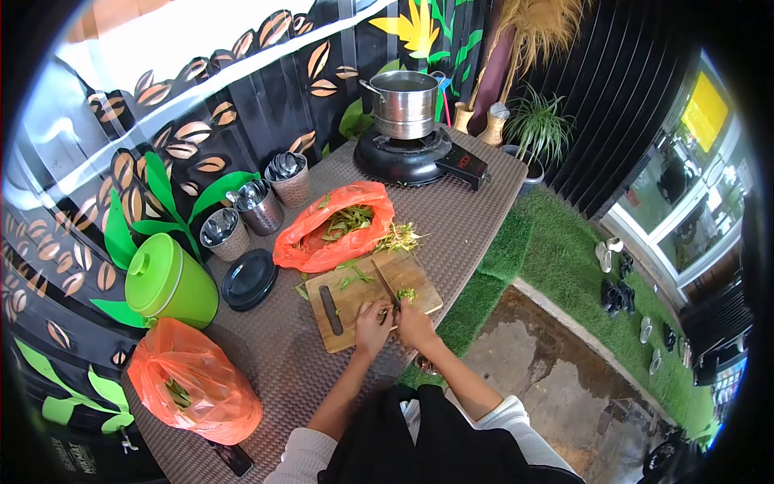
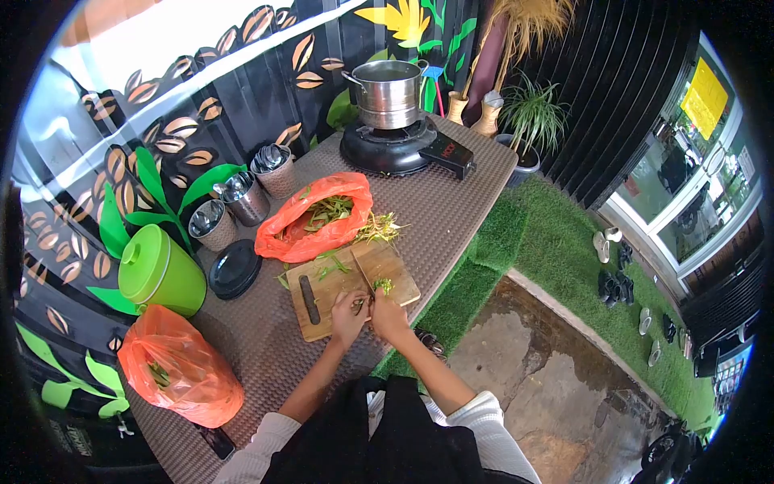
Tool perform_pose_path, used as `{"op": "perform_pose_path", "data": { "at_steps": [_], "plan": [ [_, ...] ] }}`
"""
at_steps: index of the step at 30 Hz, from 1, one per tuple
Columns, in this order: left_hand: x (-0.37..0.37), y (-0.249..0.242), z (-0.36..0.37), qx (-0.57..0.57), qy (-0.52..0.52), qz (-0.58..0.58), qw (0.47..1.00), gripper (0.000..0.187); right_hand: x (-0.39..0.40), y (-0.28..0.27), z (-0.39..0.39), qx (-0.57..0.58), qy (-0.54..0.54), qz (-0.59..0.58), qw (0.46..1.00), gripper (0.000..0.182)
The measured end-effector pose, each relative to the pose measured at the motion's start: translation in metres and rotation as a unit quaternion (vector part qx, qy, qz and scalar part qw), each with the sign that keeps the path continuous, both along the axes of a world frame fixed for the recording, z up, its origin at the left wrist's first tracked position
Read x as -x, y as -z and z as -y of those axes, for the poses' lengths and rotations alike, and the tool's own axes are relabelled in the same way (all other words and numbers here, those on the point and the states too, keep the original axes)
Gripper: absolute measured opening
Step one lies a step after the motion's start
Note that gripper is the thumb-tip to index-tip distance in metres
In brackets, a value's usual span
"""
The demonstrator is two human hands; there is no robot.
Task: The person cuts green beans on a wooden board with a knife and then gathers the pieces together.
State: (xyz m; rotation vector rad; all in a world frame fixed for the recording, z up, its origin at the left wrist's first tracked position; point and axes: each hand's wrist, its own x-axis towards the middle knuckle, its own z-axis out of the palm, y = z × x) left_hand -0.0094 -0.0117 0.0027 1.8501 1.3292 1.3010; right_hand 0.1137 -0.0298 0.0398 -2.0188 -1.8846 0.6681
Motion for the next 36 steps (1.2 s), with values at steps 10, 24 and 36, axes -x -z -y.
{"op": "perform_pose_path", "data": {
  "at_steps": [10, 24, 36],
  "plan": [
    [0.002, -0.007, 0.000, 0.032, -0.006, 0.021, 0.999, 0.015, 0.011, 0.001, 0.013, 0.040, 0.022, 0.012, 0.999, 0.029],
    [0.007, 0.002, -0.006, 0.075, -0.036, 0.076, 0.994, 0.017, 0.008, 0.001, 0.012, 0.045, 0.008, 0.002, 0.999, 0.028],
    [0.007, -0.014, 0.009, -0.034, 0.009, -0.042, 0.999, 0.032, 0.016, 0.004, 0.014, 0.067, 0.032, 0.002, 0.997, 0.028]
  ]
}}
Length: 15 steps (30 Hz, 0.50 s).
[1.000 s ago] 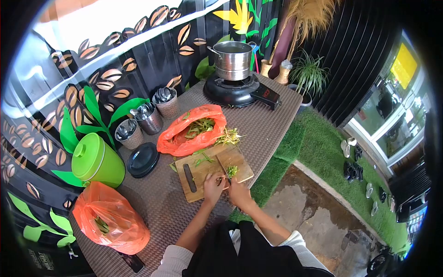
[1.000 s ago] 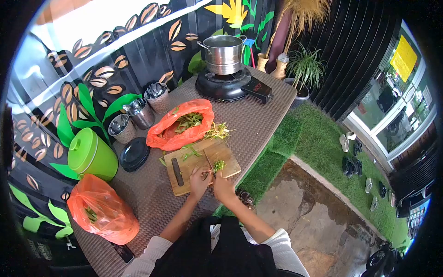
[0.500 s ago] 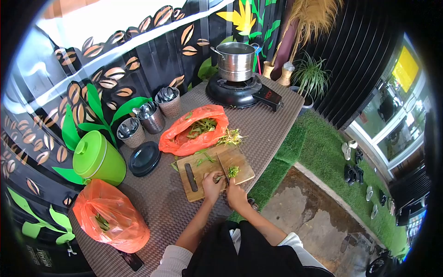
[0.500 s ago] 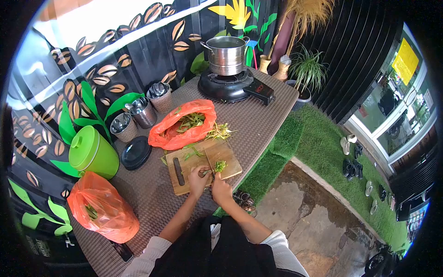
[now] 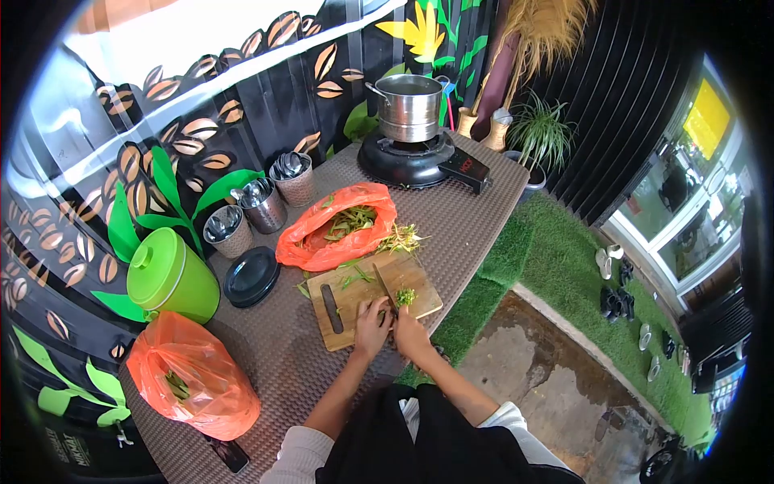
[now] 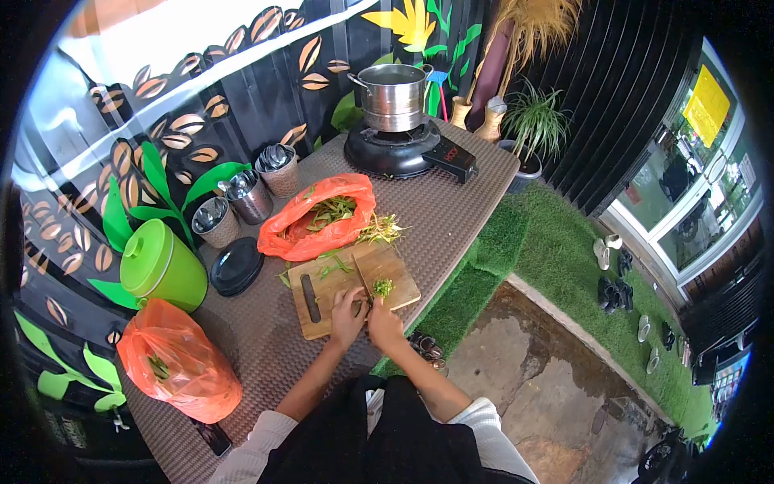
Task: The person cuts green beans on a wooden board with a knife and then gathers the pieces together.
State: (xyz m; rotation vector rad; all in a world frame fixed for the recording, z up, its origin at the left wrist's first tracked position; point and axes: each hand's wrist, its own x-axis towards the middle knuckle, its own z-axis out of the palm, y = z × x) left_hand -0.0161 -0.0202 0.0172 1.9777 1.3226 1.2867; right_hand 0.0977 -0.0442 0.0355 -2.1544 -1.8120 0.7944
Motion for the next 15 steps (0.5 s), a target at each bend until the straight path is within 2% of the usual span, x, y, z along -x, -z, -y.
{"op": "perform_pose_path", "data": {
  "at_steps": [6, 8, 11, 15],
  "plan": [
    [0.001, 0.014, -0.004, -0.001, 0.011, 0.033, 0.999, 0.035, -0.011, -0.004, 0.007, -0.045, -0.029, -0.025, 0.998, 0.029],
    [0.002, 0.017, -0.005, 0.052, 0.017, 0.072, 0.996, 0.039, -0.001, -0.005, 0.013, -0.054, -0.017, -0.017, 0.998, 0.028],
    [0.002, 0.008, -0.002, 0.107, 0.005, 0.115, 0.988, 0.045, 0.009, -0.004, 0.012, -0.002, 0.017, -0.021, 1.000, 0.029],
    [0.001, 0.008, -0.004, 0.073, -0.004, 0.124, 0.990, 0.048, -0.002, -0.005, -0.007, 0.002, 0.019, -0.041, 0.999, 0.029]
  ]
}}
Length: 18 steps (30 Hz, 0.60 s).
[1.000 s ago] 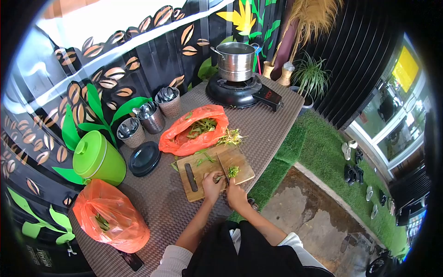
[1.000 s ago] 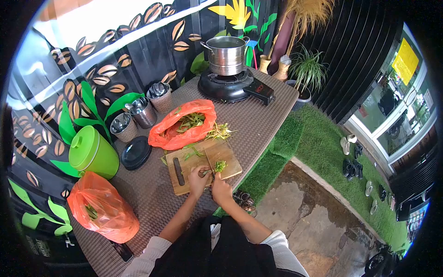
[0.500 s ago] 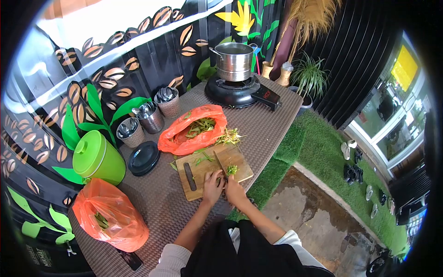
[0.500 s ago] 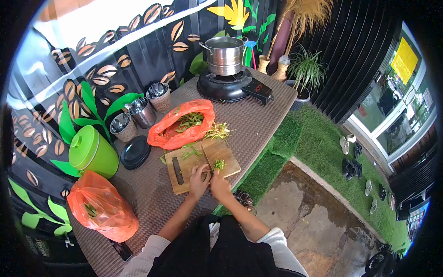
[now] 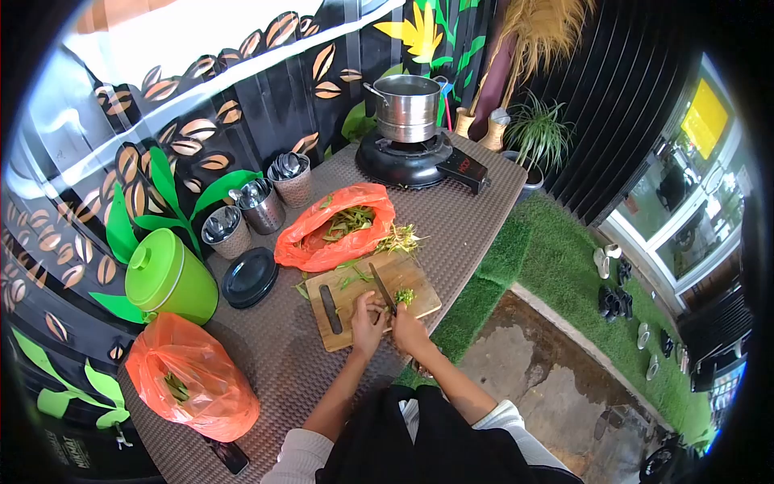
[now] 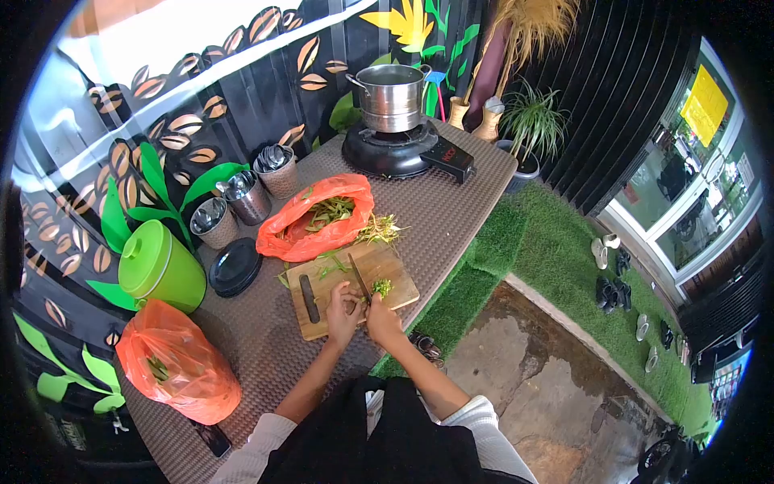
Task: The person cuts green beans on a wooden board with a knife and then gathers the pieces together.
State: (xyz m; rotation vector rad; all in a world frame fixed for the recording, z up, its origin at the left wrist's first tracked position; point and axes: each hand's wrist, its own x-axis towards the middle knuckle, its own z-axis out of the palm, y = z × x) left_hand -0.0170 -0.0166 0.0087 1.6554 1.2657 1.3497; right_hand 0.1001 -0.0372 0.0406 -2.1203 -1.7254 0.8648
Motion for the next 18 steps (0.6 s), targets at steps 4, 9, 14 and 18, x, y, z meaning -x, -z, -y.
{"op": "perform_pose_path", "data": {
  "at_steps": [4, 9, 14, 18],
  "plan": [
    [0.002, -0.007, 0.004, 0.059, 0.007, 0.008, 0.998, 0.049, -0.005, 0.001, 0.002, -0.020, -0.039, -0.004, 0.999, 0.030],
    [0.004, 0.008, 0.003, 0.058, 0.018, -0.008, 0.998, 0.050, 0.014, 0.004, 0.016, -0.019, 0.005, 0.026, 0.999, 0.030],
    [0.005, 0.014, 0.000, -0.059, 0.019, -0.092, 0.994, 0.053, 0.008, 0.014, -0.003, -0.055, -0.029, 0.041, 0.997, 0.032],
    [0.000, 0.006, 0.004, -0.033, -0.007, -0.023, 0.999, 0.048, 0.000, 0.012, -0.002, -0.054, -0.045, 0.040, 0.997, 0.031]
  ]
}}
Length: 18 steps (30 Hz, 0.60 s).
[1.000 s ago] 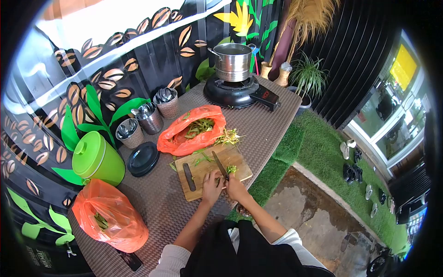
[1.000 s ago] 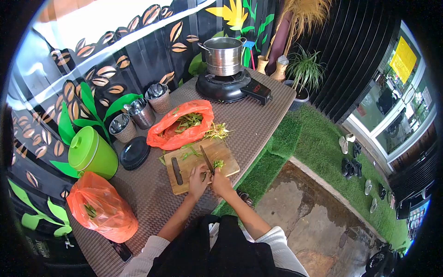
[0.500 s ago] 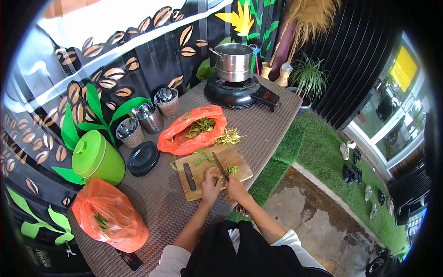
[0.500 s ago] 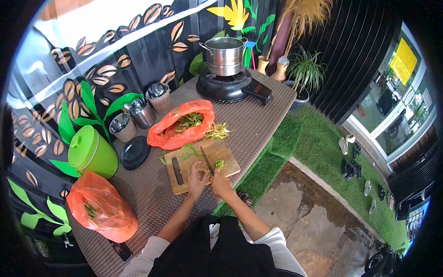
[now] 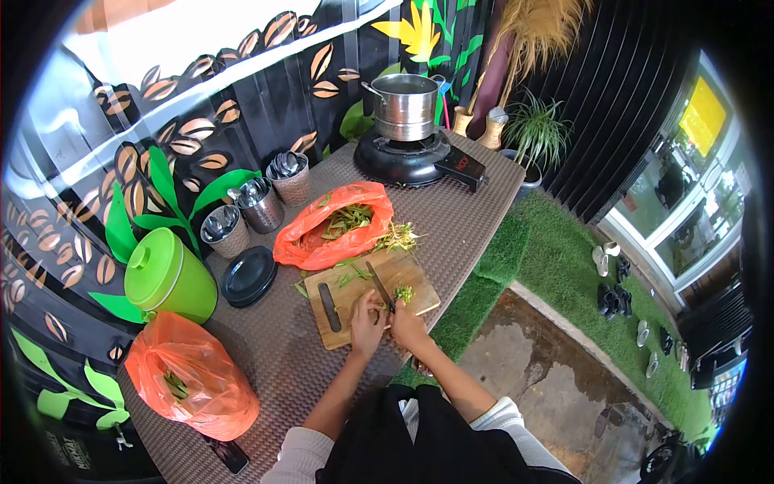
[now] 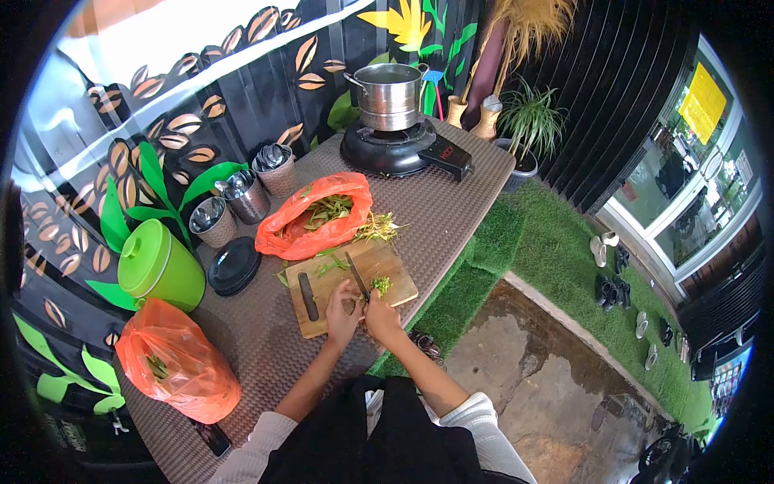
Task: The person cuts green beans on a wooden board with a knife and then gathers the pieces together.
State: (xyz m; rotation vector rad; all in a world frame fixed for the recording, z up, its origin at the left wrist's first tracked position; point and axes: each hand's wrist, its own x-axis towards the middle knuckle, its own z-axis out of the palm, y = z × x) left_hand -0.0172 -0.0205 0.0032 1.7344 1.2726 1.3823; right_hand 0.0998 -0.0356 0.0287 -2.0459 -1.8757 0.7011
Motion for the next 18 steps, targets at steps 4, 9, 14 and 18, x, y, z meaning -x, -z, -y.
{"op": "perform_pose_path", "data": {
  "at_steps": [4, 9, 14, 18],
  "plan": [
    [0.002, 0.000, -0.001, 0.011, -0.002, 0.007, 1.000, 0.051, 0.013, 0.000, 0.020, -0.001, 0.023, 0.014, 1.000, 0.030],
    [0.004, 0.005, 0.001, 0.010, 0.018, 0.010, 1.000, 0.051, 0.015, -0.005, 0.008, 0.017, 0.042, -0.004, 0.999, 0.029],
    [0.002, 0.004, 0.001, 0.044, 0.003, 0.040, 0.998, 0.048, -0.004, -0.005, -0.006, 0.023, 0.013, -0.002, 1.000, 0.030],
    [0.000, 0.017, 0.000, 0.018, 0.003, 0.001, 1.000, 0.050, -0.011, -0.014, 0.001, 0.022, -0.031, -0.006, 0.999, 0.031]
  ]
}}
